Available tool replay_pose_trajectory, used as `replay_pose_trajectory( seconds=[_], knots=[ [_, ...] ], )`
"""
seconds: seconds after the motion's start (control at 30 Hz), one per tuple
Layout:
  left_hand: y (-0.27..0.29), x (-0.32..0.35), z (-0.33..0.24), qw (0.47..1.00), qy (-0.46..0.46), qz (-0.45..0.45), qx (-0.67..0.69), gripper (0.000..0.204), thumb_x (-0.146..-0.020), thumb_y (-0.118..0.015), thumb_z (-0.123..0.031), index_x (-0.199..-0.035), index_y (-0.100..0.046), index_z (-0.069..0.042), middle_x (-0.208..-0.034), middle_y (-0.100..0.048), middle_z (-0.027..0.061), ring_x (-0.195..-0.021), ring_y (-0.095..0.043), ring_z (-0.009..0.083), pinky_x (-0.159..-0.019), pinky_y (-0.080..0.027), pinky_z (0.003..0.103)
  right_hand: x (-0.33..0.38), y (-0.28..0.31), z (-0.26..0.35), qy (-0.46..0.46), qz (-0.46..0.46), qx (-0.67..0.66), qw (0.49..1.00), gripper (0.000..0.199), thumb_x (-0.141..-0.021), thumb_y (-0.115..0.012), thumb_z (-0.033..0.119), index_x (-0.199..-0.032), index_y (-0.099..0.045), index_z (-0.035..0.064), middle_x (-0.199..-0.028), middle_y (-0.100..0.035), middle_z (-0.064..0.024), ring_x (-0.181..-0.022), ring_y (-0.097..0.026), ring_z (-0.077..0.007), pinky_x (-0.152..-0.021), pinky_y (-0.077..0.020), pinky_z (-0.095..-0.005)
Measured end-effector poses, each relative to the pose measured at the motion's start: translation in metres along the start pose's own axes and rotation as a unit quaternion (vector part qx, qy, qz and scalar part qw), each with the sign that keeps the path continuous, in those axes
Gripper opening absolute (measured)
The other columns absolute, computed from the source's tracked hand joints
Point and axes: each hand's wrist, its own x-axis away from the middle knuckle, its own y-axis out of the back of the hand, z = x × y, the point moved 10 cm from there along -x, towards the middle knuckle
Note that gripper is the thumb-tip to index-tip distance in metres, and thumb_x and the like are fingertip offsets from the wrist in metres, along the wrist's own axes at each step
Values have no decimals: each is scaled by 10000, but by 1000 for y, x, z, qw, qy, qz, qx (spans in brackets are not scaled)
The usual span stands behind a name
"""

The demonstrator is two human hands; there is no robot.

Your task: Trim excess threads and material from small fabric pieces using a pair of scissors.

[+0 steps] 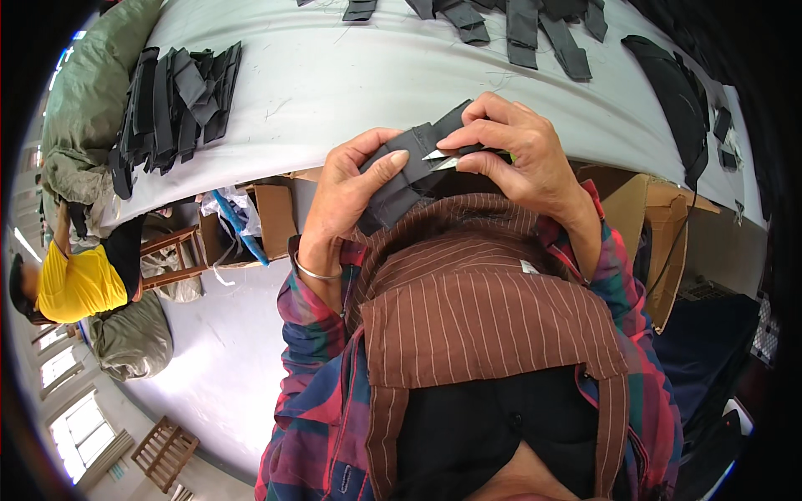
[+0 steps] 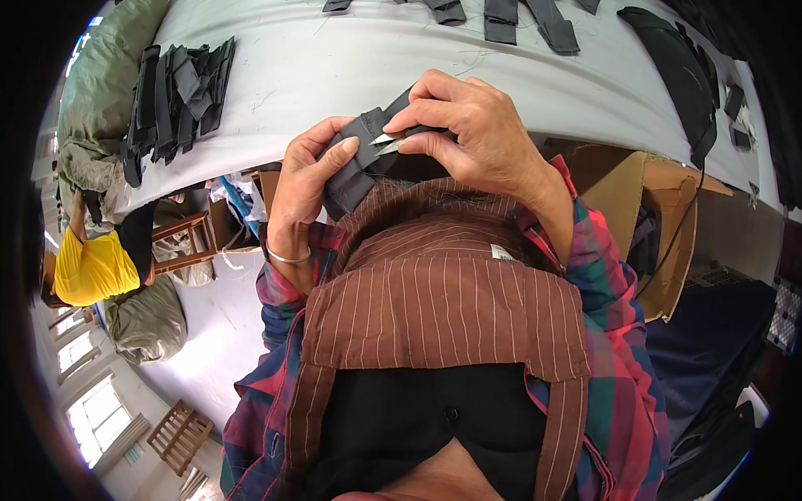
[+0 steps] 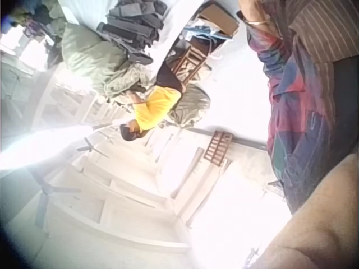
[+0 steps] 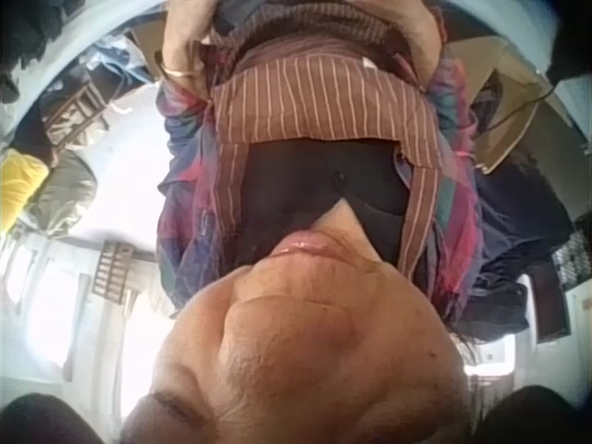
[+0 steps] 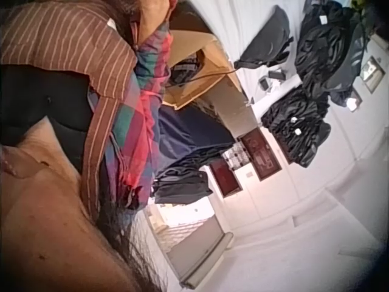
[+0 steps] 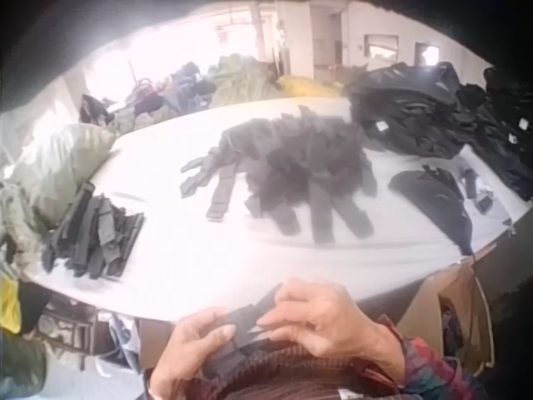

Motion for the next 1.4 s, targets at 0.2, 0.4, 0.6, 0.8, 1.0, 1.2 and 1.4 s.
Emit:
replay_pose_trajectory(
  seconds=[0.2, 0.4, 0.6, 0.8, 1.0, 1.2, 1.4],
  knots=[
    [0, 0, 3, 1000, 2, 12, 13, 264, -902, -644, -130, -1108, -613, 33, -953, -655, 41, -820, -586, 66, -738, -492, 204, 0, 1, 7, 18, 10, 57, 998, 178, -705, -736, 102, -881, -707, 94, -817, -556, -27, -707, -545, -207, -653, -417, -311],
    [2, 1, 0, 1000, 3, -1, -29, 219, -898, -643, -121, -1059, -633, 26, -912, -652, 29, -805, -571, 59, -722, -479, 202, -2, 9, 2, 2, -62, 54, 997, 128, -737, -741, 181, -850, -691, 148, -798, -581, 10, -656, -563, -179, -642, -385, -313],
    [-9, 3, -16, 988, -47, -3, -149, 185, -889, -644, -101, -1007, -638, 42, -852, -638, -4, -770, -546, 57, -695, -464, 208, -4, 6, -1, -15, -91, 81, 993, 119, -759, -716, 188, -862, -690, 133, -804, -589, -2, -648, -568, -216, -647, -424, -326],
    [-10, 5, -26, 960, -82, -29, -267, 154, -863, -653, -76, -965, -644, 40, -789, -645, 41, -720, -555, 68, -646, -476, 238, -3, 5, -12, -54, -66, 73, 994, 95, -780, -690, 165, -862, -687, 119, -803, -596, -17, -659, -581, -233, -632, -445, -333],
    [-19, 8, -41, 907, -154, -43, -390, 155, -812, -697, -62, -936, -649, 18, -763, -638, 42, -687, -560, 89, -629, -457, 230, -2, 2, -21, -118, -62, -57, 989, 150, -773, -712, 187, -880, -685, 87, -802, -599, -46, -692, -595, -240, -640, -465, -341],
    [-32, 12, -50, 836, -173, -30, -520, 198, -723, -710, -30, -914, -659, -38, -946, -657, 81, -843, -603, 252, -784, -454, 337, -3, -28, -27, -121, 5, -39, 992, 186, -747, -741, 169, -912, -698, 95, -788, -596, -64, -696, -577, -248, -641, -459, -332],
    [-36, 26, -72, 755, -316, -131, -559, 241, -615, -727, 2, -763, -545, -56, -1185, -589, 49, -1111, -491, 274, -972, -300, 407, -1, -53, -47, -199, -2, -287, 937, 78, -786, -688, 52, -855, -692, 16, -744, -640, -43, -702, -568, -115, -643, -448, -283]
  ],
)
